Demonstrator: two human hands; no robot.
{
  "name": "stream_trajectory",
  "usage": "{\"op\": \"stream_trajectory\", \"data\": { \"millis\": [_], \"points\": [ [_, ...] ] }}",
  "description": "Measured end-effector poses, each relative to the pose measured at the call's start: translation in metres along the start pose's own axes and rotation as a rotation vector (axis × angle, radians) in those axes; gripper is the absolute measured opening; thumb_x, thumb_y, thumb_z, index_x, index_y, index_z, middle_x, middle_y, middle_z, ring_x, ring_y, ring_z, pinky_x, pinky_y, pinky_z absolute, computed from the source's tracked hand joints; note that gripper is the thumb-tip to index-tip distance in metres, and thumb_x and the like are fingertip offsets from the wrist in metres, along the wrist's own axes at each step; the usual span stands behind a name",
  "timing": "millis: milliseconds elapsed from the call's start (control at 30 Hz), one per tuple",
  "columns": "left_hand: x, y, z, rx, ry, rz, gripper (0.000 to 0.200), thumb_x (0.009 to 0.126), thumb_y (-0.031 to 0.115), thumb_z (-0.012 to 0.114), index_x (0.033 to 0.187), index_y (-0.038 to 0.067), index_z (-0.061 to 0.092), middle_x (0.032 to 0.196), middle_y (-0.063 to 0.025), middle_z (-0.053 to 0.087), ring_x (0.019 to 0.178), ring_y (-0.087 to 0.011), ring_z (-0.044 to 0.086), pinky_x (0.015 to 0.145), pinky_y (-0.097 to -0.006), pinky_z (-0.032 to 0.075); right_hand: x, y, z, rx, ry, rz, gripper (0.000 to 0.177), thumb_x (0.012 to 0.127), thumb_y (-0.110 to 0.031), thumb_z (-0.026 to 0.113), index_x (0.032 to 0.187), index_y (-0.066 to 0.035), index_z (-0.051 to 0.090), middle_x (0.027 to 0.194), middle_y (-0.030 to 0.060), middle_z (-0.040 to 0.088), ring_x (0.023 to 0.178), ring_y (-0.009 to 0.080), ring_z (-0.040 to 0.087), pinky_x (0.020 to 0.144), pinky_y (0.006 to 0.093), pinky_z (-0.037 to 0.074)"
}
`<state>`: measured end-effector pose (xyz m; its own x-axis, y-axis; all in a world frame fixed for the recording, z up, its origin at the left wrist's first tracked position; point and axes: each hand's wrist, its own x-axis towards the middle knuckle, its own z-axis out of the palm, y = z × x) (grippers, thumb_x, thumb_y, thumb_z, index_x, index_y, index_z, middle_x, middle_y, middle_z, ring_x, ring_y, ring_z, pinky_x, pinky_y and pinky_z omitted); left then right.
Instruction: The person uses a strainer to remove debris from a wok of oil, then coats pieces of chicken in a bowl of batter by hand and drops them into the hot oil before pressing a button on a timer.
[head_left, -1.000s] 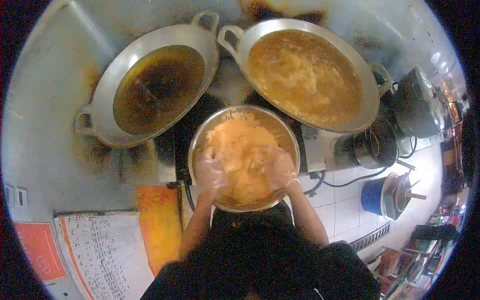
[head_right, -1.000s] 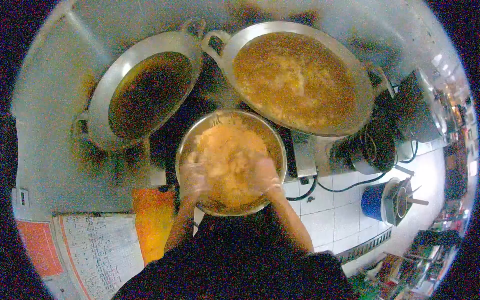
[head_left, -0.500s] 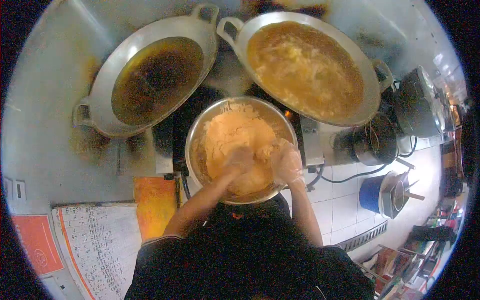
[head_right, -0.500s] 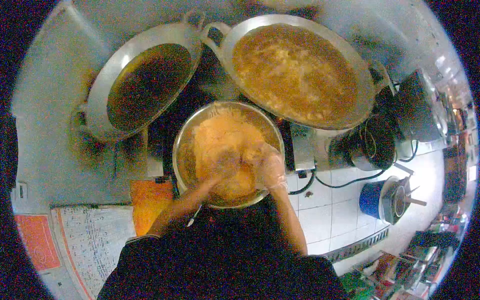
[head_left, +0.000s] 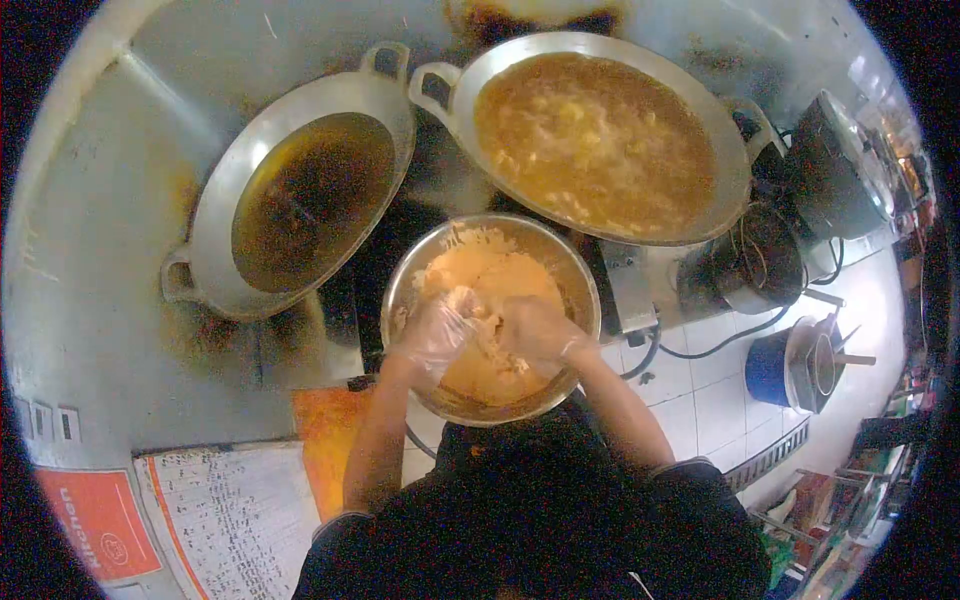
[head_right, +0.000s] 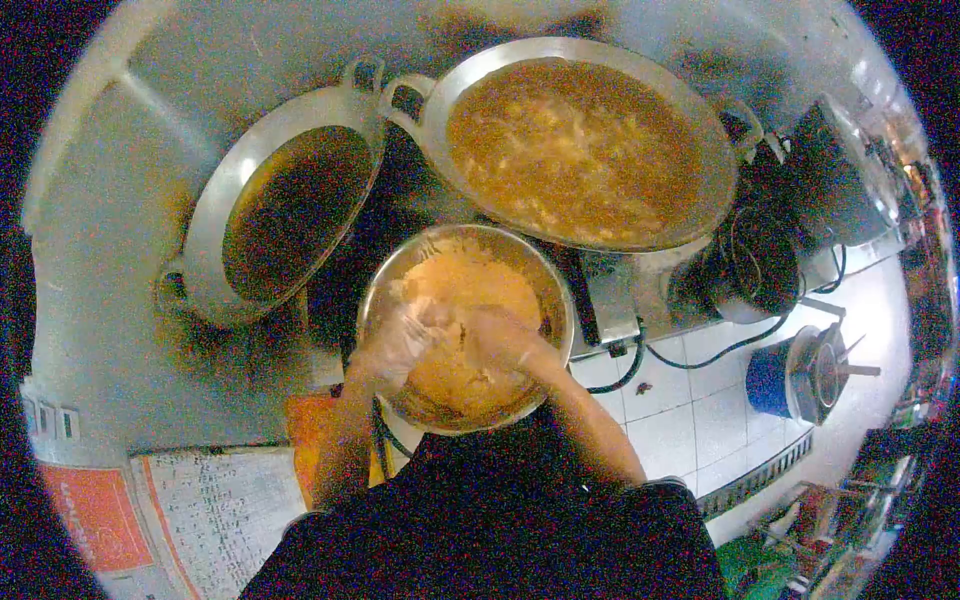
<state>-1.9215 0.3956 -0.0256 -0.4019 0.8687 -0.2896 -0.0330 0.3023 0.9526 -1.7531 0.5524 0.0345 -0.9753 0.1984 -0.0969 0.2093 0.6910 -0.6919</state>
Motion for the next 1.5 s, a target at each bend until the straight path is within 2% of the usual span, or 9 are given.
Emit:
{"op": "stream_trajectory", "data": {
  "millis": [233, 367, 533, 633, 700, 833, 900, 1033, 1500],
  "points": [
    [-0.038, 0.111, 0.020, 0.117, 0.551, -0.040, 0.036, 0.088, 0.030, 0.078, 0.110, 0.003, 0.068, 0.100, -0.0185, 0.072, 0.085, -0.0290, 0.071, 0.073, -0.0381, 0.057, -0.018, -0.007, 0.002, -0.388, 0.012, 0.021, 0.022, 0.087, -0.017, 0.061, 0.103, -0.009, 0.073, 0.097, 0.0194, 0.074, 0.092, 0.0370, 0.072, 0.082, 0.0488, 0.058],
    [-0.011, -0.024, -0.043, 0.780, 0.327, -0.048, 0.035, 0.097, 0.026, 0.067, 0.125, 0.006, 0.062, 0.103, -0.0090, 0.072, 0.087, -0.0246, 0.069, 0.081, -0.0355, 0.056, -0.022, 0.018, 0.028, -0.335, 0.138, 0.093, 0.021, 0.084, -0.016, 0.064, 0.100, -0.007, 0.073, 0.094, 0.0186, 0.074, 0.089, 0.0379, 0.072, 0.079, 0.0488, 0.059],
    [-0.004, -0.263, -0.063, 0.695, 0.204, 0.002, 0.030, 0.095, 0.024, 0.065, 0.119, 0.007, 0.065, 0.104, -0.0105, 0.070, 0.089, -0.0279, 0.067, 0.082, -0.0397, 0.055, -0.042, -0.017, -0.037, -0.293, 0.243, -0.218, 0.025, 0.081, -0.011, 0.066, 0.105, -0.007, 0.072, 0.094, 0.0195, 0.072, 0.087, 0.0385, 0.070, 0.079, 0.0466, 0.058],
    [0.017, -0.229, -0.021, 0.895, 0.211, 0.363, 0.030, 0.086, 0.029, 0.069, 0.107, 0.008, 0.069, 0.093, -0.0127, 0.070, 0.082, -0.0325, 0.066, 0.079, -0.0445, 0.053, -0.059, -0.050, -0.095, -0.138, 0.282, 0.047, 0.039, 0.079, -0.012, 0.070, 0.118, -0.008, 0.070, 0.097, 0.0167, 0.072, 0.086, 0.0387, 0.067, 0.080, 0.0452, 0.057],
    [0.028, -0.199, -0.001, 0.931, 0.192, 0.416, 0.029, 0.082, 0.030, 0.071, 0.101, 0.008, 0.071, 0.089, -0.0132, 0.070, 0.079, -0.0339, 0.066, 0.076, -0.0464, 0.053, -0.069, -0.060, -0.146, -0.367, 0.400, -0.175, 0.042, 0.078, -0.014, 0.072, 0.120, -0.006, 0.069, 0.104, 0.0153, 0.074, 0.090, 0.0347, 0.069, 0.081, 0.0427, 0.057],
    [0.016, -0.149, 0.001, 0.862, 0.076, 0.119, 0.026, 0.078, 0.025, 0.073, 0.097, 0.007, 0.072, 0.087, -0.0119, 0.071, 0.072, -0.0332, 0.066, 0.070, -0.0474, 0.053, -0.084, -0.073, -0.231, 0.092, 0.493, -0.084, 0.038, 0.080, -0.015, 0.071, 0.117, -0.004, 0.072, 0.111, 0.0122, 0.076, 0.094, 0.0226, 0.073, 0.086, 0.0364, 0.057],
    [0.004, -0.124, -0.001, 0.887, 0.058, 0.068, 0.025, 0.077, 0.024, 0.073, 0.095, 0.007, 0.072, 0.088, -0.0126, 0.071, 0.073, -0.0328, 0.067, 0.069, -0.0474, 0.053, -0.080, -0.061, -0.287, -0.477, 0.509, -0.182, 0.033, 0.080, -0.014, 0.070, 0.111, -0.003, 0.075, 0.107, 0.0117, 0.077, 0.092, 0.0206, 0.075, 0.087, 0.0342, 0.058],
    [-0.010, -0.078, 0.003, 0.948, 0.149, 0.188, 0.027, 0.077, 0.026, 0.073, 0.094, 0.005, 0.071, 0.091, -0.0169, 0.072, 0.084, -0.0342, 0.068, 0.074, -0.0465, 0.054, -0.044, -0.021, -0.345, -0.495, 0.617, 0.130, 0.026, 0.078, -0.015, 0.073, 0.102, -0.006, 0.078, 0.102, 0.0128, 0.078, 0.089, 0.0243, 0.075, 0.084, 0.0342, 0.058],
    [-0.048, 0.033, 0.046, 0.487, 0.498, -0.283, 0.044, 0.085, 0.034, 0.071, 0.111, -0.001, 0.067, 0.102, -0.0271, 0.071, 0.108, -0.0424, 0.066, 0.093, -0.0449, 0.053, 0.096, 0.312, -0.438, -1.146, 0.375, 0.185, 0.028, 0.084, -0.016, 0.070, 0.110, -0.008, 0.075, 0.105, 0.0106, 0.076, 0.090, 0.0282, 0.071, 0.085, 0.0398, 0.057]
  ]
}}
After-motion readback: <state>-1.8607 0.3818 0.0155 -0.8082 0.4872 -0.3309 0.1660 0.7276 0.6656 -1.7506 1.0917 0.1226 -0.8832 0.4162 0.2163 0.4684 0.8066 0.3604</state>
